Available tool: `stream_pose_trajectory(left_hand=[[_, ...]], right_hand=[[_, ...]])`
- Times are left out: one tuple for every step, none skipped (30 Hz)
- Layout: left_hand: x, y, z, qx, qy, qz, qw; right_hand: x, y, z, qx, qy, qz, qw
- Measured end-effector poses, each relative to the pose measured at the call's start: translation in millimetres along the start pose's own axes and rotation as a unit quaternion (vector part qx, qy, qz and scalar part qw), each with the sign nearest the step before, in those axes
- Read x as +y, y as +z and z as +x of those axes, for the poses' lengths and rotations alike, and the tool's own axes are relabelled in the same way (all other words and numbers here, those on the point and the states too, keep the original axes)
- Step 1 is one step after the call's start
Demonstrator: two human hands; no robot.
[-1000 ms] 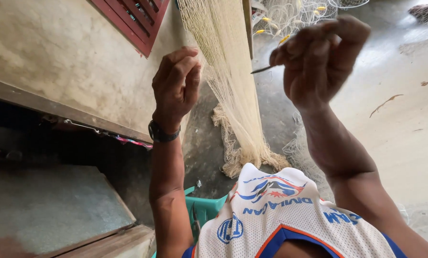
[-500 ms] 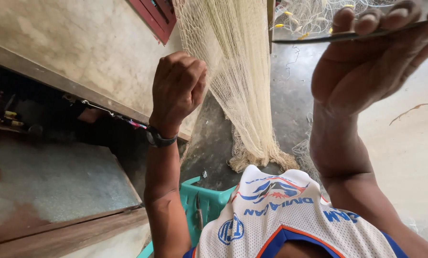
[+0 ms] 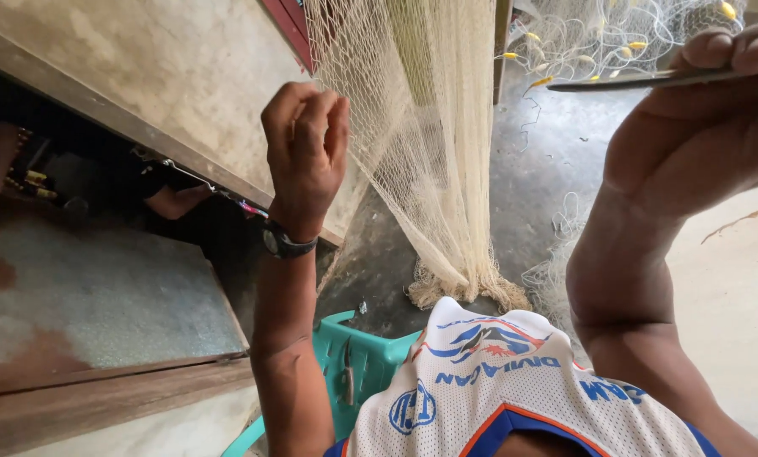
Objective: Repairing a fishing net by weaving a netting needle through the mesh to create knots.
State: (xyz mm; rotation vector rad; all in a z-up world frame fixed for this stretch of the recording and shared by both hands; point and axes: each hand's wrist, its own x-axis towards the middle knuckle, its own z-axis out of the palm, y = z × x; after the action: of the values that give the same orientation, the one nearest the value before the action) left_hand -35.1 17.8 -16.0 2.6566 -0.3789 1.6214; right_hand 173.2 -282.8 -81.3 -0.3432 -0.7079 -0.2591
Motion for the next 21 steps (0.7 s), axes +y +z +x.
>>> stream_pose_trajectory(left_hand=[[2,0,5,0.009,-0.013,0.002,1.000],[-2,3,0,0.010,-0.014,0.005,1.000],[-5,6,-6,0.023,-0.009,0.011,1.000],[-8,10,-11,0.036,-0.003,0.016,0.999],[-10,9,-15,0.036,-0.005,0.018,0.999],[-13,9,-17,0.052,0.026,0.025,0.998],[-15,10,-20,0.067,0.057,0.032,0.996],[-15,9,-20,0.068,0.057,0.031,0.996],[-15,8,-21,0.063,0.072,0.041,0.995],[-16,6,-21,0.059,0.087,0.054,0.993],[-15,5,-17,0.060,0.088,0.055,0.993],[-13,3,-13,0.046,0.087,0.053,0.994],[-12,1,-10,0.031,0.087,0.052,0.994],[-11,-2,-9,0.031,0.086,0.052,0.994],[-10,-4,-7,-0.004,0.089,0.045,0.995],[-8,-6,-6,-0.042,0.091,0.035,0.994],[-8,-8,-6,-0.043,0.091,0.032,0.994],[-7,-10,-5,-0.055,0.082,0.028,0.995],[-7,-13,-4,-0.068,0.073,0.024,0.995],[-8,-15,-3,-0.068,0.074,0.024,0.995],[-10,-18,-2,-0.073,0.066,0.021,0.995]], right_hand=[[-1,2,-1,0.003,-0.007,-0.010,1.000],[-1,3,0,0.002,-0.005,-0.008,1.000],[-1,3,1,0.005,-0.014,-0.013,1.000],[-1,3,2,0.008,-0.022,-0.020,1.000],[1,-1,2,0.007,-0.021,-0.019,1.000],[1,-6,2,0.004,-0.001,-0.011,1.000],[2,-10,2,0.000,0.019,-0.003,1.000],[1,-11,3,0.000,0.019,-0.004,1.000],[0,-11,3,0.010,0.037,-0.001,0.999],[1,-10,4,0.018,0.054,0.005,0.998],[1,-9,3,0.016,0.053,0.006,0.998],[1,-7,3,0.030,0.082,0.014,0.996],[2,-5,3,0.044,0.111,0.021,0.993],[4,-3,8,0.043,0.111,0.022,0.993],[6,-2,13,0.051,0.118,0.024,0.991],[6,-1,16,0.060,0.124,0.024,0.990],[9,-2,22,0.063,0.124,0.022,0.990],[13,-3,28,0.076,0.131,0.023,0.988],[17,-4,33,0.090,0.138,0.025,0.986],[25,-5,41,0.090,0.138,0.025,0.986],[32,-6,49,0.102,0.146,0.028,0.984]])
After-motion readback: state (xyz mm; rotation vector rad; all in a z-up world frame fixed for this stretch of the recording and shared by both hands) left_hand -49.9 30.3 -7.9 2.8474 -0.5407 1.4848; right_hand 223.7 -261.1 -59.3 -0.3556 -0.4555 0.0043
